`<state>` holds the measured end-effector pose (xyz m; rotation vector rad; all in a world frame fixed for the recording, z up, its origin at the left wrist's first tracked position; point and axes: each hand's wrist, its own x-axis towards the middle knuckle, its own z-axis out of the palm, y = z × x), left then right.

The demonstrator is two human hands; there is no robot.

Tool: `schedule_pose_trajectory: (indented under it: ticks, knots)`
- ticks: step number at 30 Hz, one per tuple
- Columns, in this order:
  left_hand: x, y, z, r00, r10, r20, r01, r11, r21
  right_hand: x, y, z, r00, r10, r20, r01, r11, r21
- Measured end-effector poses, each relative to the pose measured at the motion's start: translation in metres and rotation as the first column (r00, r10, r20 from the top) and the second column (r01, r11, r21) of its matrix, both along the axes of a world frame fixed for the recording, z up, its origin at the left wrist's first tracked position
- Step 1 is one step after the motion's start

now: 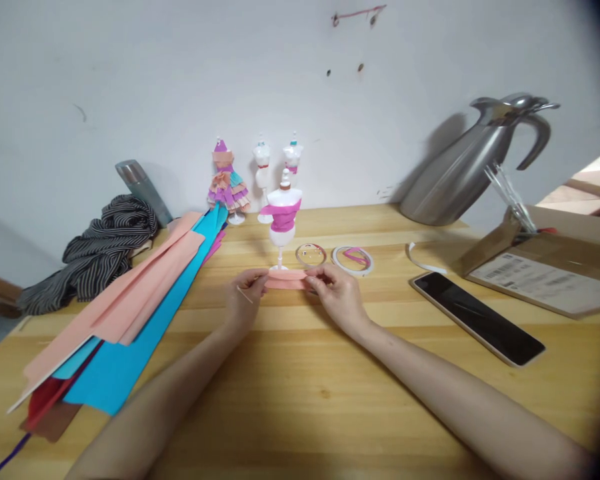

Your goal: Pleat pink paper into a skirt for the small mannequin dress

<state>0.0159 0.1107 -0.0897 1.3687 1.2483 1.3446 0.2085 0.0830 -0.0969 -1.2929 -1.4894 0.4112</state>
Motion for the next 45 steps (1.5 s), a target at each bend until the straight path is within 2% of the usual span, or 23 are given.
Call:
schedule_pose_trajectory:
  ticks: [4, 11, 24, 40, 45]
  knots:
    - [0.002, -0.002, 0.004, 0.999, 0.019, 0.045, -0.018, 1.000, -0.026, 0.000, -0.001, 0.001, 1.000, -0.008, -0.003, 0.008, 1.000, -0.024]
    - [0.004, -0.004, 0.014, 0.987, 0.010, 0.163, 0.007, 0.995, -0.098, 0.000, 0.003, -0.007, 0.993, -0.013, -0.115, -0.003, 0.990, -0.142]
    - [0.004, -0.006, 0.017, 0.984, -0.022, 0.175, 0.039, 0.995, -0.095, -0.001, 0.002, -0.008, 0.976, 0.007, -0.219, -0.034, 0.993, -0.117]
    - [0.000, 0.000, 0.003, 0.990, -0.049, 0.131, 0.049, 0.999, -0.002, -0.003, 0.003, -0.007, 0.968, 0.035, -0.249, -0.064, 0.992, -0.107]
    - [-0.002, 0.003, -0.003, 0.992, -0.077, 0.103, 0.074, 0.997, 0.030, -0.001, 0.003, -0.011, 0.963, 0.057, -0.265, -0.087, 0.991, -0.105]
